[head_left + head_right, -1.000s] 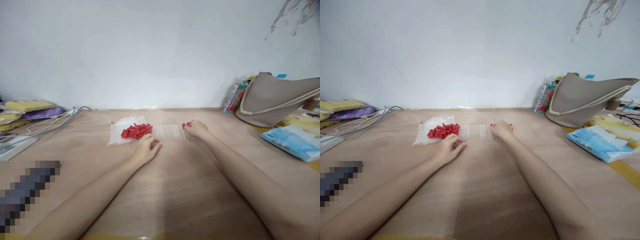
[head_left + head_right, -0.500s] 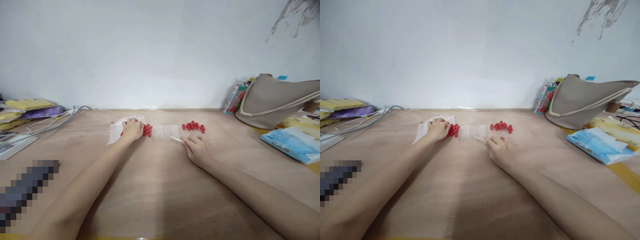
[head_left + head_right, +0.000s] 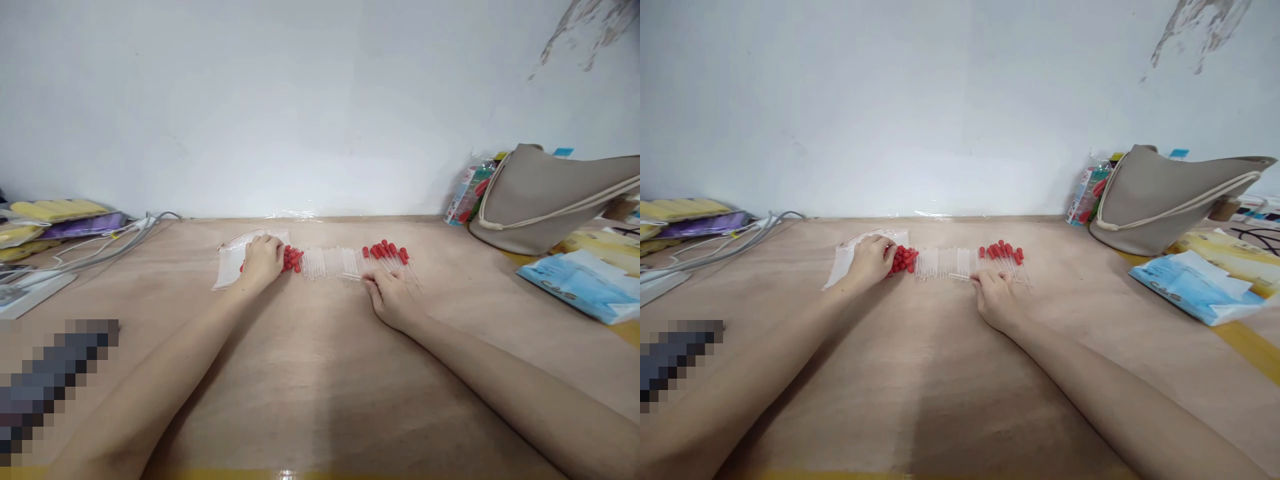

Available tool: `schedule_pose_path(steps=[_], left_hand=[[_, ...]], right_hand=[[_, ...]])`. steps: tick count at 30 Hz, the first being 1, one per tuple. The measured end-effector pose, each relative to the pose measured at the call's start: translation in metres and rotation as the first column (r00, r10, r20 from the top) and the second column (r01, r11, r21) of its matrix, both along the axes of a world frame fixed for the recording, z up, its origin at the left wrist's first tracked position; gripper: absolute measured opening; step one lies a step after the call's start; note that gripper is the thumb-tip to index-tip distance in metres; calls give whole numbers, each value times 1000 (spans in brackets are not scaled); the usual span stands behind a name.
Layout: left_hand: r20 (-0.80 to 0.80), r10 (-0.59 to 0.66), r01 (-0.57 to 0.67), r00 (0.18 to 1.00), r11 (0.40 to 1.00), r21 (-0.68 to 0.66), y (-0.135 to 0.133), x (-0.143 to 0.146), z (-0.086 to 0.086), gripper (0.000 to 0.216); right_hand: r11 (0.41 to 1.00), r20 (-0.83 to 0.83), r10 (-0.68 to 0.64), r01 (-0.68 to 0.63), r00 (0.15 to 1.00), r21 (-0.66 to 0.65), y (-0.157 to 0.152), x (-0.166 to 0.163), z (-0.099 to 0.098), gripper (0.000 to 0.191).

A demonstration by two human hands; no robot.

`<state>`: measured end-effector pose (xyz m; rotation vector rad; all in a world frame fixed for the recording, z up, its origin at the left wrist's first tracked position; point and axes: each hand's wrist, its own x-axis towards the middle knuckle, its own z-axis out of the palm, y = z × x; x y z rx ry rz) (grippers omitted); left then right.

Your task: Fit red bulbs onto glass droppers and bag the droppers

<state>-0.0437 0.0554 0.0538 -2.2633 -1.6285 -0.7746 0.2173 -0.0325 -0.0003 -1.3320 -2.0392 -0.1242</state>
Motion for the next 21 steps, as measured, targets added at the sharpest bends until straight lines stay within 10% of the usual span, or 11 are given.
schedule_pose_path(steps=[6, 12, 21], left_hand=[[309, -347, 391, 885, 916, -90, -47, 26, -21, 14], [538, -357, 555, 764, 789, -265, -64, 42, -42, 18], [583, -388, 609, 714, 756, -242, -61, 40, -44, 24]], right_hand=[[999, -1, -26, 26, 1000, -30, -8, -4, 12, 16], [995, -36, 94, -93, 995, 18, -7, -8, 6, 19], [990, -44, 134, -135, 990, -44, -4, -14, 3, 19]])
